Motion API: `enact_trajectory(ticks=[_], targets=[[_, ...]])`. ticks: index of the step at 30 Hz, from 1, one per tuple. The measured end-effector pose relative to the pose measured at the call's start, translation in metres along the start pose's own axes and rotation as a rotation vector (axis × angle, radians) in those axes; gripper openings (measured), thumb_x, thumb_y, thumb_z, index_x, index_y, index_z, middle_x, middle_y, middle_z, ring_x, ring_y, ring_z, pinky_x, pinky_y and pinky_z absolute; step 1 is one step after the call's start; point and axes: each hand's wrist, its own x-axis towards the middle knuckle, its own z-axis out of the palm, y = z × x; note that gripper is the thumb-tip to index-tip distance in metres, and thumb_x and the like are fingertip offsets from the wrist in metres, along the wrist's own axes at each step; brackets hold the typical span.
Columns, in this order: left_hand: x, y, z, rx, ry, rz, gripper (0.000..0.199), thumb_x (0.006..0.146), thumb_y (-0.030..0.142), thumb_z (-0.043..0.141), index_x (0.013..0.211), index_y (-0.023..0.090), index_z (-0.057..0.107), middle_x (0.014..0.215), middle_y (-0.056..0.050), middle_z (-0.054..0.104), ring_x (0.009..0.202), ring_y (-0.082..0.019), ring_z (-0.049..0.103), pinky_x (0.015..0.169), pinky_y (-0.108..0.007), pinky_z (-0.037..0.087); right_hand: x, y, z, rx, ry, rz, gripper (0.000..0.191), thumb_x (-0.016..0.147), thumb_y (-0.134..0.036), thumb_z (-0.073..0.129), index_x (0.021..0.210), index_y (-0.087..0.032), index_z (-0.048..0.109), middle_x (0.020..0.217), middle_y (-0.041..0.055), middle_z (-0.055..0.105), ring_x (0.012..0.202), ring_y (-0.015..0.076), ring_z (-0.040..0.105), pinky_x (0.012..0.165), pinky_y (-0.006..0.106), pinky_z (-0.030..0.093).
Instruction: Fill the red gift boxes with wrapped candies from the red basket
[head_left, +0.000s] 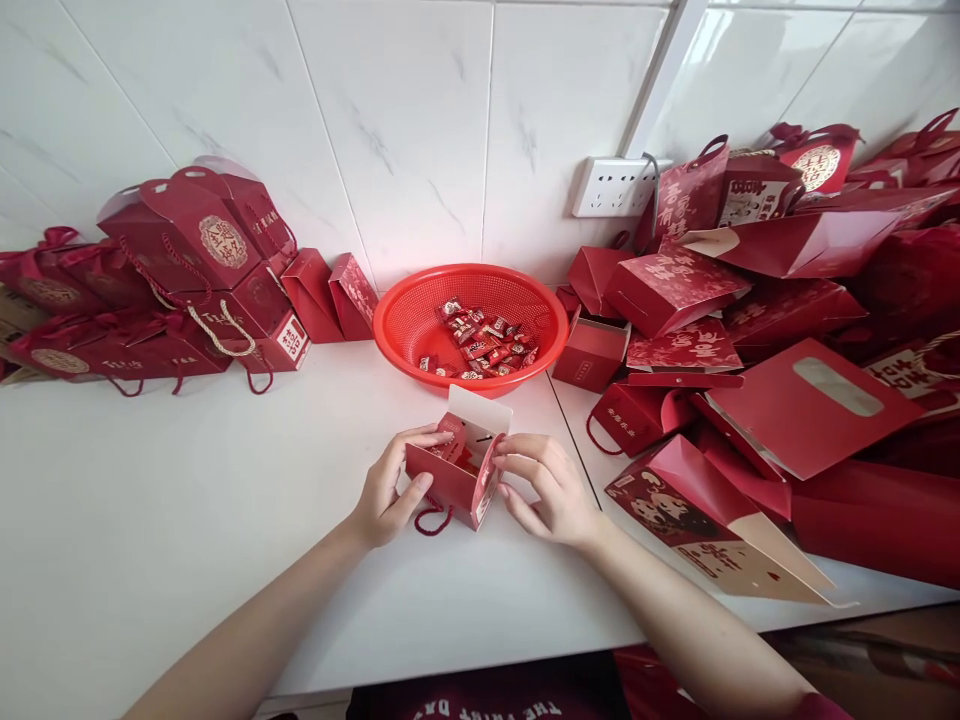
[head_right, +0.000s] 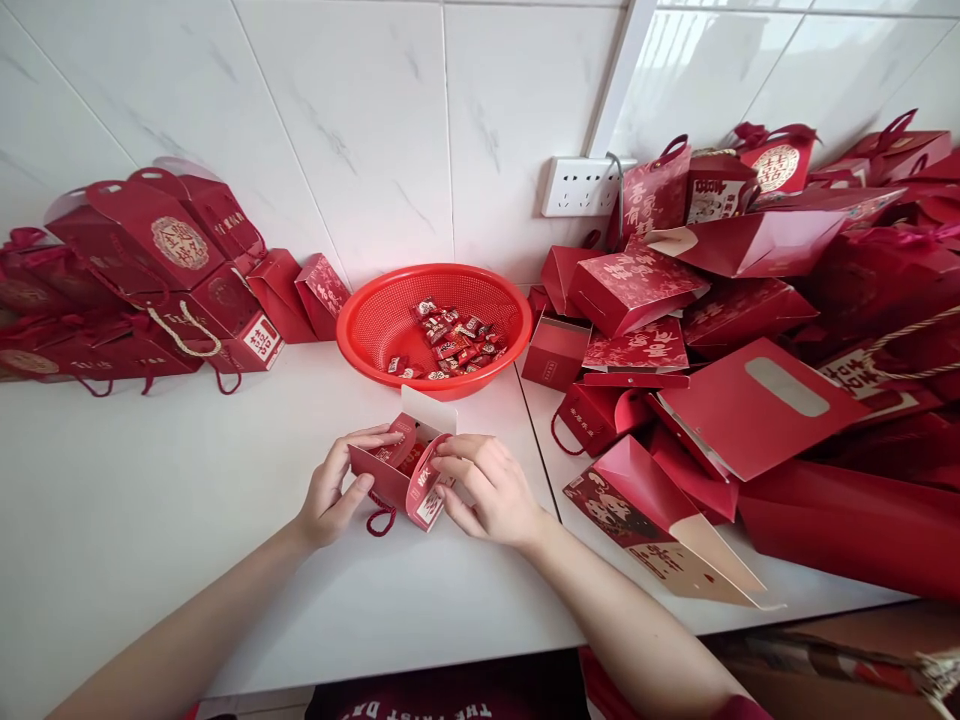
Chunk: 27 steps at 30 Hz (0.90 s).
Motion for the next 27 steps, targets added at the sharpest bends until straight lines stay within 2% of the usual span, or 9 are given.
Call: enact_trajectory(ticks=[5, 7, 11, 16, 19, 21, 23, 25, 27], targets=[[0.001, 0.0, -0.003, 0.112, -0.063, 0.163, 0.035, 0.091, 0.019, 0.056, 0.127, 0.02, 0.055, 0.137, -0.014, 0.059, 0.134, -0.031, 0.048, 0.108, -0.052, 0.043, -0.002, 0.003, -0.003, -0.018, -0.028, 0.03, 0.046, 0.094, -0.033, 0.053, 0.138, -0.02, 0.046, 0.134, 0.0174, 0.059, 0.126, 0.0316, 0.056, 0.105, 0.055, 0.045], [0.001, 0.004, -0.003, 0.229, -0.095, 0.299, 0.043, 0.089, 0.025, 0.059, 0.132, 0.022, 0.056, 0.147, -0.014, 0.049, 0.134, -0.033, 0.047, 0.108, -0.053, 0.042, -0.001, 0.002, -0.005, -0.016, -0.061, 0.009, 0.044, 0.097, -0.04, 0.047, 0.137, -0.02, 0.048, 0.13, 0.0158, 0.063, 0.124, 0.0306, 0.058, 0.11, 0.057, 0.039], [0.0, 0.016, 0.0, 0.449, -0.173, 0.506, 0.04, 0.09, 0.038, 0.06, 0.128, 0.031, 0.063, 0.162, -0.007, 0.025, 0.139, -0.033, 0.039, 0.111, -0.051, 0.039, 0.001, 0.001, -0.008, -0.012, -0.041, -0.035, 0.037, 0.101, -0.044, 0.041, 0.122, -0.02, 0.058, 0.115, 0.0134, 0.07, 0.112, 0.0268, 0.065, 0.107, 0.052, 0.042], [-0.001, 0.025, 0.0, 0.625, -0.119, 0.662, 0.032, 0.091, 0.039, 0.056, 0.116, 0.022, 0.066, 0.136, -0.01, 0.06, 0.131, -0.028, 0.049, 0.114, -0.046, 0.038, -0.003, 0.006, -0.007, 0.013, 0.0, -0.065, 0.052, 0.098, -0.064, 0.034, 0.114, -0.022, 0.06, 0.108, 0.012, 0.072, 0.105, 0.0291, 0.067, 0.106, 0.055, 0.041], [-0.002, 0.021, -0.005, 0.602, -0.041, 0.65, 0.031, 0.095, 0.04, 0.047, 0.109, 0.017, 0.062, 0.114, -0.013, 0.069, 0.12, -0.029, 0.059, 0.105, -0.048, 0.045, -0.004, 0.008, -0.006, 0.045, 0.01, -0.048, 0.061, 0.089, -0.076, 0.04, 0.11, -0.022, 0.06, 0.104, 0.0115, 0.071, 0.102, 0.0316, 0.068, 0.105, 0.058, 0.041], [-0.002, 0.017, -0.008, 0.558, 0.046, 0.626, 0.028, 0.095, 0.036, 0.046, 0.11, 0.017, 0.061, 0.101, -0.012, 0.069, 0.11, -0.029, 0.063, 0.093, -0.048, 0.051, -0.004, 0.008, -0.006, 0.051, 0.014, -0.037, 0.055, 0.086, -0.072, 0.051, 0.105, -0.022, 0.06, 0.102, 0.0115, 0.071, 0.1, 0.0317, 0.068, 0.101, 0.057, 0.044], [-0.002, 0.014, -0.009, 0.528, 0.15, 0.597, 0.028, 0.089, 0.026, 0.054, 0.114, 0.017, 0.059, 0.094, -0.01, 0.066, 0.099, -0.027, 0.064, 0.082, -0.044, 0.055, -0.002, 0.006, -0.004, 0.063, 0.018, -0.02, 0.037, 0.088, -0.057, 0.058, 0.099, -0.022, 0.058, 0.104, 0.0117, 0.071, 0.099, 0.0305, 0.067, 0.095, 0.054, 0.048], [-0.002, 0.013, -0.009, 0.525, 0.231, 0.539, 0.041, 0.081, 0.015, 0.062, 0.121, 0.018, 0.055, 0.096, -0.008, 0.063, 0.092, -0.024, 0.063, 0.076, -0.039, 0.055, -0.001, 0.003, -0.003, 0.087, 0.026, 0.001, 0.016, 0.088, -0.036, 0.059, 0.094, -0.022, 0.055, 0.106, 0.0115, 0.07, 0.097, 0.0282, 0.067, 0.09, 0.05, 0.051], [-0.002, 0.014, -0.007, 0.528, 0.271, 0.458, 0.055, 0.076, 0.007, 0.066, 0.127, 0.02, 0.052, 0.102, -0.007, 0.061, 0.093, -0.022, 0.062, 0.077, -0.037, 0.055, -0.001, 0.001, -0.001, 0.098, 0.026, 0.017, 0.011, 0.085, -0.021, 0.056, 0.096, -0.022, 0.054, 0.108, 0.0112, 0.068, 0.096, 0.0265, 0.066, 0.087, 0.049, 0.052]])
